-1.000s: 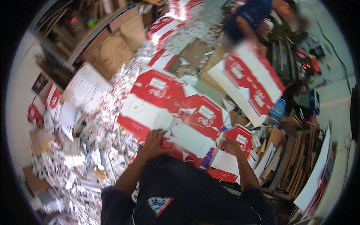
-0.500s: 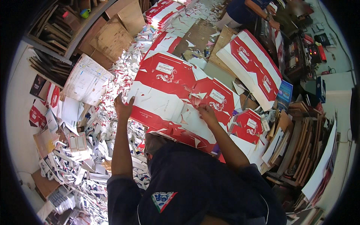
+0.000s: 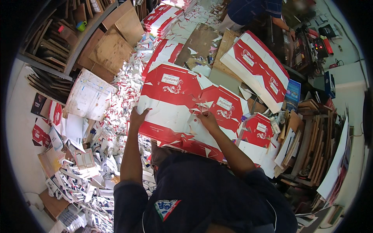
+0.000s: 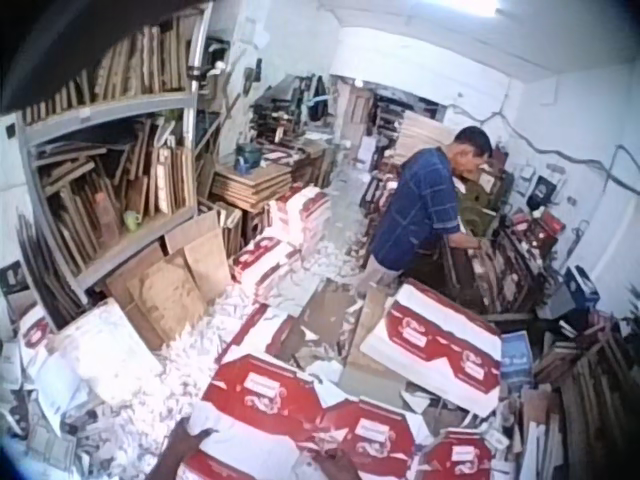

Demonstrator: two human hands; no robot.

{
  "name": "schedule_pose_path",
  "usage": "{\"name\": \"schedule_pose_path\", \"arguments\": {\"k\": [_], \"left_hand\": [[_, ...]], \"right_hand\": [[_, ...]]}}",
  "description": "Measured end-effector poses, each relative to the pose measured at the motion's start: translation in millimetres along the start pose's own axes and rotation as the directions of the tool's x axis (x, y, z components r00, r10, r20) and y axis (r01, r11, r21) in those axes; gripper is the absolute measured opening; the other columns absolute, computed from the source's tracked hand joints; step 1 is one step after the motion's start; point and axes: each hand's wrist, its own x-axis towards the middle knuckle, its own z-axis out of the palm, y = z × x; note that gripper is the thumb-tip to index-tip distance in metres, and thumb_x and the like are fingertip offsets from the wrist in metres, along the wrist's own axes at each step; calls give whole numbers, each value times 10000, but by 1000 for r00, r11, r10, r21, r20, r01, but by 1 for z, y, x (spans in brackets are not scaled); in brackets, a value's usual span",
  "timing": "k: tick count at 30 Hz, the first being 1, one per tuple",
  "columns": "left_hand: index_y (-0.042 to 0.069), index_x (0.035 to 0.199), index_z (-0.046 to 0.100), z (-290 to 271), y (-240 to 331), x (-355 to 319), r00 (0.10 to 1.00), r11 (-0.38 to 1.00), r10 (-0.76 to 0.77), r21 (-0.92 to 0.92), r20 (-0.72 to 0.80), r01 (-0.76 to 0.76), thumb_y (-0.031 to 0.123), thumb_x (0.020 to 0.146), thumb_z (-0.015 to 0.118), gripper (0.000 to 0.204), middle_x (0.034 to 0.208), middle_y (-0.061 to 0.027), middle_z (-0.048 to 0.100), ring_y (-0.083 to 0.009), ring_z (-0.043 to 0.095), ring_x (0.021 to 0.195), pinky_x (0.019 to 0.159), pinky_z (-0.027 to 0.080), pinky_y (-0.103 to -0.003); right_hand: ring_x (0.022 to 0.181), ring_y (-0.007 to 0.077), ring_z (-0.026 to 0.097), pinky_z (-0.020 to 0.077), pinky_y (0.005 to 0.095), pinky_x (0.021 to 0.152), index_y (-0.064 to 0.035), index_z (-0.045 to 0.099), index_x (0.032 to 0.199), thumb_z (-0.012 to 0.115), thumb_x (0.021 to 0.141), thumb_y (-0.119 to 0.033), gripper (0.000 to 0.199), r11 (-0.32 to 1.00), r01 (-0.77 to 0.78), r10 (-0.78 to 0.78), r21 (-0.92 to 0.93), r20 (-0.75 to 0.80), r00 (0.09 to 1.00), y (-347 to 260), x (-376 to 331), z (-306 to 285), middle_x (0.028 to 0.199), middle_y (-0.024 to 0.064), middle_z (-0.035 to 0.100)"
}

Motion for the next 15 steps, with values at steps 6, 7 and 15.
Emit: {"name": "schedule_pose_path", "arguments": {"k": [6, 7, 15], "left_hand": [[-77, 1369, 504, 0, -12, 5, 999, 998, -41, 51, 17, 40, 451, 763, 869, 883, 1312, -280, 617, -384, 627, 1196, 1030, 491, -461], [-74, 1373, 503, 1, -11, 4, 999, 999, -38, 33, 22, 37, 443, 764, 870, 879, 1308, -276, 619, -381, 627, 1196, 1032, 489, -460], [-65, 1338, 541, 1, -5, -1, 998, 996, 40, -83, 47, -36, 368, 786, 871, 775, 1245, -248, 655, -341, 659, 1133, 998, 512, -439]], "right_hand": [[752, 135, 646, 514, 290, 629, -43, 622, 967, 808, 847, -330, 363, 995, -76, 71, 61, 68, 995, -31, 2, 7, 862, 51, 656], [750, 133, 653, 521, 290, 627, -51, 626, 951, 810, 846, -334, 354, 984, -111, 94, 137, 126, 988, -46, -8, 8, 855, 45, 650], [693, 120, 610, 529, 280, 623, -129, 689, 1234, 747, 885, -272, 381, 891, -335, 289, 306, 186, 939, -31, 7, 5, 911, 3, 631]]}}
